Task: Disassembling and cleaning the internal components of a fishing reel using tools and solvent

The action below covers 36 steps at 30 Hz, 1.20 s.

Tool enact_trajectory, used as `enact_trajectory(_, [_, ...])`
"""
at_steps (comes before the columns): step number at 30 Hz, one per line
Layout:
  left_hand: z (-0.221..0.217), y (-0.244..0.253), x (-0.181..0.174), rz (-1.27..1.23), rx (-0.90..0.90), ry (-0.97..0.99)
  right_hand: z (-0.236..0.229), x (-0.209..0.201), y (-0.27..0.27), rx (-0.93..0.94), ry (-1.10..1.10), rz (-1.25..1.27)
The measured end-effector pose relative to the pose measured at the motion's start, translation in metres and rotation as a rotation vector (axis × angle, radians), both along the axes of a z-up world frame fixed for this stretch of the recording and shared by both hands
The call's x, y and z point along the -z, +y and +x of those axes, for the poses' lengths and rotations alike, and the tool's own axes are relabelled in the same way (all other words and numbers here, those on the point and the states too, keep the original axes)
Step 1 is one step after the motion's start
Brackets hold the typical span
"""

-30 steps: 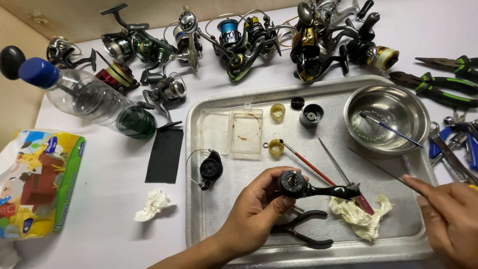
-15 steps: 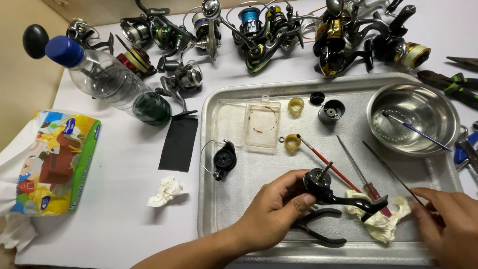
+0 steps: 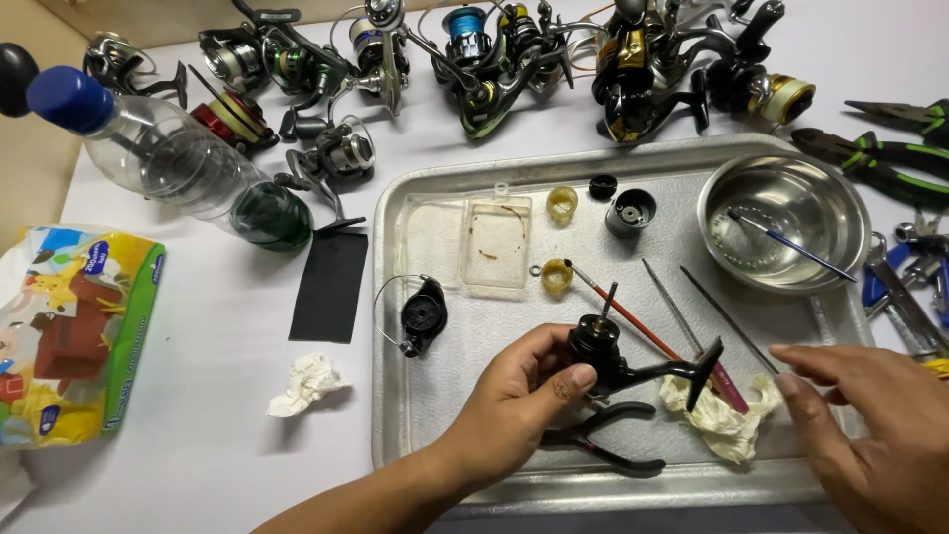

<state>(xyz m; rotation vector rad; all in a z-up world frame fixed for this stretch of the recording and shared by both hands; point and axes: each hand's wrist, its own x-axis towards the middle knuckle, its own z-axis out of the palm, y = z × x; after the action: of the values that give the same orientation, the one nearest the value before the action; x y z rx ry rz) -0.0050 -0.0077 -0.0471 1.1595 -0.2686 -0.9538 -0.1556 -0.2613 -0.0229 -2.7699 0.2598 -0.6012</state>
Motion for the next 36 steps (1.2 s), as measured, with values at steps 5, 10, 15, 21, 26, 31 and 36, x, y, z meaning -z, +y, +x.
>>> enact_trajectory(5, [0.000,-0.002,0.003,-0.034,-0.022,0.043,0.019,-0.020,0.021,0.170,0.366,0.926])
enact_trajectory(10, [0.003,-0.002,0.007,-0.111,-0.054,0.130,0.044,-0.006,0.026,0.100,0.272,1.321])
enact_trajectory(15, [0.009,0.002,0.010,-0.117,-0.083,0.092,0.058,0.004,0.026,0.142,0.261,1.511])
enact_trajectory(21, [0.019,0.011,-0.018,-0.123,-0.114,-0.014,0.067,-0.021,0.036,0.091,0.287,1.310])
enact_trajectory(26, [0.029,0.016,-0.024,-0.118,-0.054,-0.047,0.073,-0.038,0.044,0.005,0.216,1.141])
enact_trajectory(31, [0.032,0.017,-0.026,-0.182,-0.176,-0.074,0.089,-0.046,0.041,-0.127,0.211,1.117])
enact_trajectory(36, [0.039,0.022,-0.023,-0.209,-0.418,-0.164,0.106,-0.059,0.038,-0.113,0.261,0.849])
